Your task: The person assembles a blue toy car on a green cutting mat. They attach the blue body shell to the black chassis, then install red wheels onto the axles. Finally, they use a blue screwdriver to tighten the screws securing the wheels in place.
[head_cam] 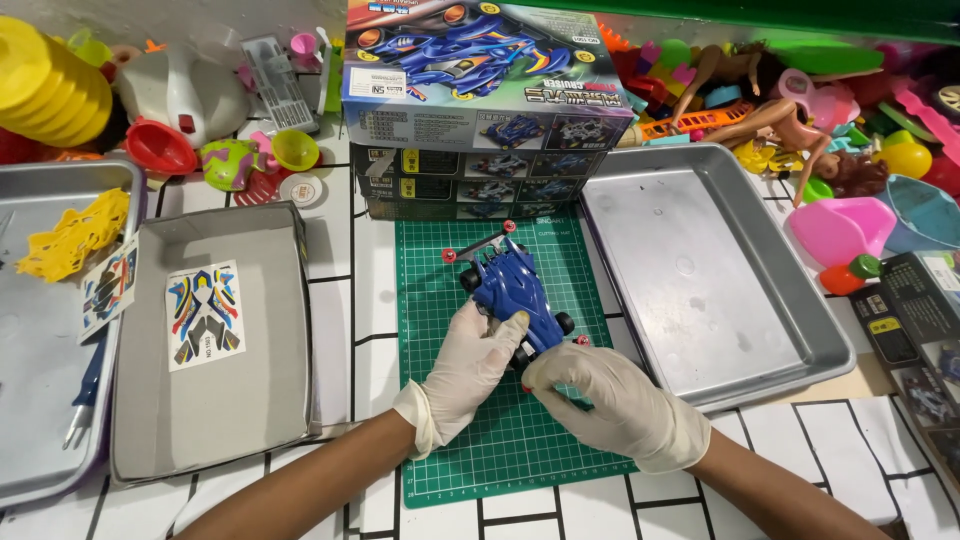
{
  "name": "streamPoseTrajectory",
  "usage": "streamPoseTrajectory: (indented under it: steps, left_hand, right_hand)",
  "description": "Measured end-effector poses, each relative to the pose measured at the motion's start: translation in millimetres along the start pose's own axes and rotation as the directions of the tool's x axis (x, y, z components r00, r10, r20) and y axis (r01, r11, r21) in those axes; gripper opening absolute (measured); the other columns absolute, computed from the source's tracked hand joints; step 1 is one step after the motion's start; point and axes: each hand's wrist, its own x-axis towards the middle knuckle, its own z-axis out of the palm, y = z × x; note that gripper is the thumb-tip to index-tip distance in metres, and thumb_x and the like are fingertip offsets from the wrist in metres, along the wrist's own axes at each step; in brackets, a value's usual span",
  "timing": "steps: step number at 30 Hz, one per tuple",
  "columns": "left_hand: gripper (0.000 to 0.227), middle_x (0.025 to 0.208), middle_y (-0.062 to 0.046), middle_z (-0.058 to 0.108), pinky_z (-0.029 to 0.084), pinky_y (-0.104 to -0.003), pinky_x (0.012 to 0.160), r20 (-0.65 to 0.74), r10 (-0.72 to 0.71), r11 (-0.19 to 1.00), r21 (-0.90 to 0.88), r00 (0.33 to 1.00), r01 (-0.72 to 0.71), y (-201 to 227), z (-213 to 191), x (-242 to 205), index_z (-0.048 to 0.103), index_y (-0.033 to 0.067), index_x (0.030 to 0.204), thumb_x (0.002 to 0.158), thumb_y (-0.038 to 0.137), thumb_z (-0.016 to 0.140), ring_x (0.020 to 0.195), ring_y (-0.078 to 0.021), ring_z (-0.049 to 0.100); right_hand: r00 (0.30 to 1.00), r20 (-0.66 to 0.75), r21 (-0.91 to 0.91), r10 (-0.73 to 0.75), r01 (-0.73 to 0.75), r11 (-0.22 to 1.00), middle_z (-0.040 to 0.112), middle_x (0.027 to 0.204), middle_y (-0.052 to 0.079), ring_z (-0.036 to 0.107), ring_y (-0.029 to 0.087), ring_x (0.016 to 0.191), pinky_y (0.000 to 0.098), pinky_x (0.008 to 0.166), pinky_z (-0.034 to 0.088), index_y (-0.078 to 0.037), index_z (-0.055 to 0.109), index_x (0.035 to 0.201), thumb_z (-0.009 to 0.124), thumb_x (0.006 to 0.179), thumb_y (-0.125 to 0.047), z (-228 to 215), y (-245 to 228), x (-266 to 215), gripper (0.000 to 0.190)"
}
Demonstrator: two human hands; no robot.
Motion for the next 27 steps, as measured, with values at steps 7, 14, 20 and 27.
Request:
streamPoseTrajectory:
  steps: [7,14,20,27]
  left_hand:
    - [0.043,0.125,-0.01,0.071,0.057,-0.035,0.105,0.019,0.029,1.0,0.001,0.999,-0.029,2.0,0.4,-1.3,0.058,0.0058,0.128,0.092,0.029,0.064,0.116,-0.0202,0.068]
    - [0.045,0.128,-0.01,0.071,0.056,-0.036,0.107,0.026,0.018,1.0,0.015,1.0,-0.018,3.7,0.9,-2.7,0.057,0.0062,0.13,0.092,0.029,0.063,0.119,-0.0214,0.068]
    - [0.048,0.13,-0.011,0.07,0.056,-0.037,0.107,0.022,0.015,1.0,-0.008,1.0,-0.015,2.3,0.6,-2.0,0.056,0.0056,0.132,0.091,0.03,0.064,0.12,-0.0223,0.068]
    - [0.044,0.129,-0.009,0.071,0.056,-0.037,0.108,0.013,0.017,1.0,-0.012,1.0,-0.017,3.3,2.1,-2.4,0.058,0.0067,0.131,0.093,0.027,0.063,0.12,-0.0216,0.069]
  right_hand:
    - [0.996,0.041,0.023,0.08,-0.081,0.996,0.068,0.093,0.005,0.072,0.02,0.081,0.0303,0.073,0.061,-0.009,0.054,0.104,0.068,0.091,0.006,-1.3,0.8,-0.7,0.024]
    - [0.981,0.07,-0.008,0.181,-0.181,0.983,0.07,0.095,0.004,0.071,0.018,0.084,0.03,0.077,0.06,-0.01,0.057,0.106,0.073,0.089,0.0,-1.1,3.3,-6.7,0.025]
    - [0.987,0.06,0.038,0.148,-0.15,0.988,0.07,0.098,0.005,0.073,0.02,0.086,0.0309,0.079,0.061,-0.009,0.058,0.11,0.068,0.09,0.003,-4.6,-0.8,-2.3,0.025]
    - [0.994,0.111,-0.054,-0.002,0.008,0.999,0.066,0.094,0.009,0.067,0.023,0.079,0.0329,0.066,0.057,-0.006,0.054,0.103,0.058,0.094,0.008,-0.9,5.6,-5.2,0.017]
